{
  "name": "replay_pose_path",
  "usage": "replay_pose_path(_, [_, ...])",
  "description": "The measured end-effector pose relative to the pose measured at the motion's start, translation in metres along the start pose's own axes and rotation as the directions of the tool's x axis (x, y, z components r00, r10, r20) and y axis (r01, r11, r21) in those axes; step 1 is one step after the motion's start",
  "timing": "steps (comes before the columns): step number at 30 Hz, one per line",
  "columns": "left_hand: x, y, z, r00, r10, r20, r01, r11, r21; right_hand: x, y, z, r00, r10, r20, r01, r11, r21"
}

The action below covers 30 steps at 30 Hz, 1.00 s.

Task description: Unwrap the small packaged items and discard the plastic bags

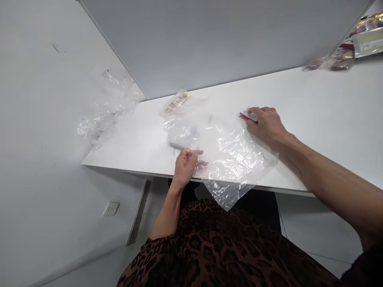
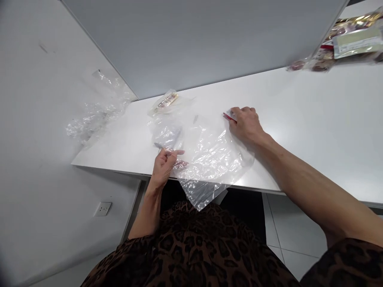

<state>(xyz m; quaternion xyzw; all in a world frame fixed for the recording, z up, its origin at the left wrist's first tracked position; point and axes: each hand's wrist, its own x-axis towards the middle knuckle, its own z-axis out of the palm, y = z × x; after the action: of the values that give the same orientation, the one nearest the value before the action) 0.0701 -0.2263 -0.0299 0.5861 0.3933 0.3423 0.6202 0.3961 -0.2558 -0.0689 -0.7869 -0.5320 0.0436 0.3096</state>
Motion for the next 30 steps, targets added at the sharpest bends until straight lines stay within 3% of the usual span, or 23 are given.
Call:
replay_pose_path(3, [-0.017, 0.013, -0.016, 0.999, 0.034, 0.013, -0.034, 0.999, 0.016, 0.003, 0.004, -0.003, 1.000, 0.001, -0.023, -0.001, 1.000, 0.004])
replay_pose_path(7, [-0.032, 0.020, -0.042, 0.996, 0.066, -0.054, -0.065, 0.998, 0.022, -0.002, -0.012, -0.003, 0.986, -0.116, -0.122, 0.130, 0.985, 0.116])
replay_pose_path(10, [-0.040, 0.016, -0.063, 0.990, 0.056, -0.133, -0.051, 0.998, 0.039, -0.011, -0.030, -0.002, 0.977, -0.207, -0.042, 0.211, 0.948, 0.239])
replay_pose_path(13, [-0.051, 0.014, -0.083, 0.965, 0.114, -0.236, -0.108, 0.993, 0.039, -0.020, -0.041, -0.001, 0.973, -0.228, 0.040, 0.211, 0.946, 0.246])
replay_pose_path(16, [-0.061, 0.016, -0.108, 0.875, 0.240, -0.419, -0.243, 0.969, 0.047, -0.022, -0.039, 0.000, 0.977, -0.202, 0.062, 0.185, 0.960, 0.210])
replay_pose_path(19, [-0.059, 0.016, -0.142, 0.713, 0.316, -0.626, -0.351, 0.934, 0.072, -0.021, -0.031, 0.004, 0.980, -0.193, 0.044, 0.182, 0.964, 0.193])
replay_pose_path(21, [-0.047, 0.011, -0.168, 0.613, 0.323, -0.721, -0.387, 0.918, 0.082, -0.020, -0.026, 0.007, 0.979, -0.202, 0.027, 0.194, 0.964, 0.185])
replay_pose_path(25, [-0.001, -0.006, -0.215, 0.469, 0.234, -0.852, -0.369, 0.928, 0.051, -0.021, -0.022, 0.012, 0.977, -0.213, 0.013, 0.208, 0.965, 0.157])
replay_pose_path(27, [0.022, -0.012, -0.230, 0.450, 0.143, -0.881, -0.303, 0.953, 0.000, -0.022, -0.021, 0.013, 0.975, -0.224, 0.012, 0.219, 0.962, 0.163])
replay_pose_path(30, [0.039, -0.017, -0.238, 0.500, 0.025, -0.866, -0.203, 0.975, -0.089, -0.020, -0.026, 0.015, 0.979, -0.203, 0.013, 0.198, 0.966, 0.165])
